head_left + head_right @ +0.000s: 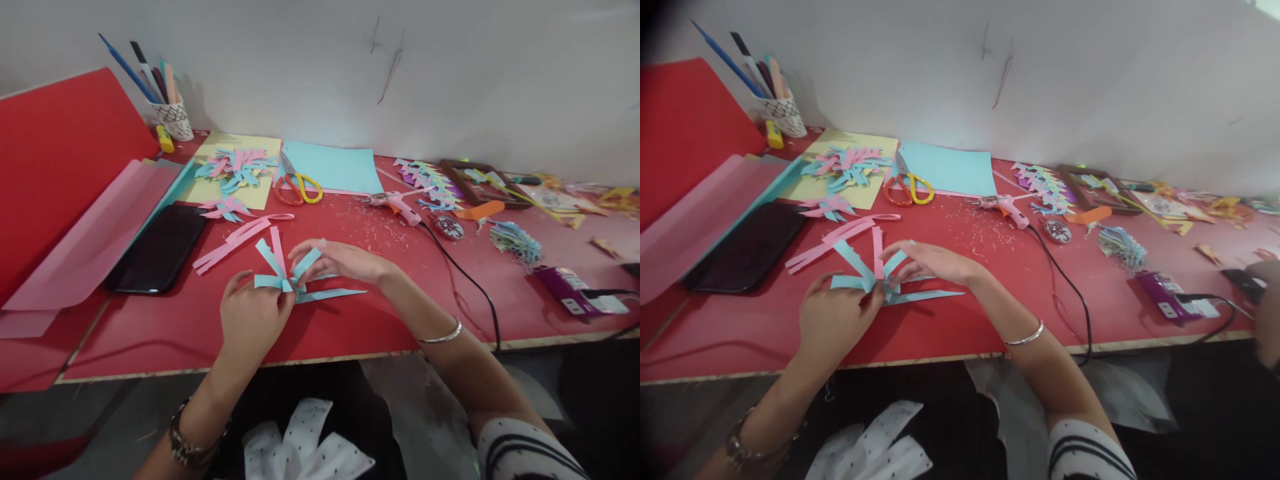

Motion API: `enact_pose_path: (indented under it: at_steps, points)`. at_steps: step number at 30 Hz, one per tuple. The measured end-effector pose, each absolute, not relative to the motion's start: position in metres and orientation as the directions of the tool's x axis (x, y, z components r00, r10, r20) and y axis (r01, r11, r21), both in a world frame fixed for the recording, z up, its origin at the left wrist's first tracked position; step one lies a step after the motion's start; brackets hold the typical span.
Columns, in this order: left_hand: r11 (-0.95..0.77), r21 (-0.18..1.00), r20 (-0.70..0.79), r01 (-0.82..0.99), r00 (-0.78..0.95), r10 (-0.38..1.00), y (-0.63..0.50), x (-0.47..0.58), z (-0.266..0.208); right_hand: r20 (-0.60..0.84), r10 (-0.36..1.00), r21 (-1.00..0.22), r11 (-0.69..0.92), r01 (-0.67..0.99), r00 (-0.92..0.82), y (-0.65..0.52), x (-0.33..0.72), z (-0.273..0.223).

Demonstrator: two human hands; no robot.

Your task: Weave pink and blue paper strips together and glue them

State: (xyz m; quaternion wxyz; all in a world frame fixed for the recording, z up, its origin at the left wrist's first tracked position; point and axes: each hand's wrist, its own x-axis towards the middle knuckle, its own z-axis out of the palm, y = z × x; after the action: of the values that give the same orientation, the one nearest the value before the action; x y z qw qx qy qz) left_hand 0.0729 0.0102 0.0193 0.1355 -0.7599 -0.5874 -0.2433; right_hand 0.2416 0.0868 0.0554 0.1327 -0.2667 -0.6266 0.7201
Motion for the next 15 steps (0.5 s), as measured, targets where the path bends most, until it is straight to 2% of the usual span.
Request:
enact_pose_path:
  at_steps: [3, 6, 10, 15]
  points:
    - [-0.286, 0.100, 0.543, 0.953, 0.189, 0.818, 0.010, 0.073, 0.019, -0.207, 0.497, -0.956, -0.286, 0.067, -0.843, 0.089, 0.240, 0.049]
    - [-0.294, 0.082, 0.555, 0.952, 0.202, 0.807, 0.010, 0.073, 0.019, -0.205, 0.522, -0.966, -0.244, 0.085, -0.828, 0.088, 0.238, 0.047]
    - [-0.296, 0.061, 0.577, 0.953, 0.208, 0.790, 0.010, 0.073, 0.019, -0.153, 0.607, -0.982, -0.002, 0.190, -0.780, 0.082, 0.232, 0.047]
    - [-0.292, 0.044, 0.568, 0.955, 0.217, 0.794, 0.011, 0.073, 0.017, -0.021, 0.680, -0.909, 0.292, 0.298, -0.733, 0.076, 0.222, 0.043]
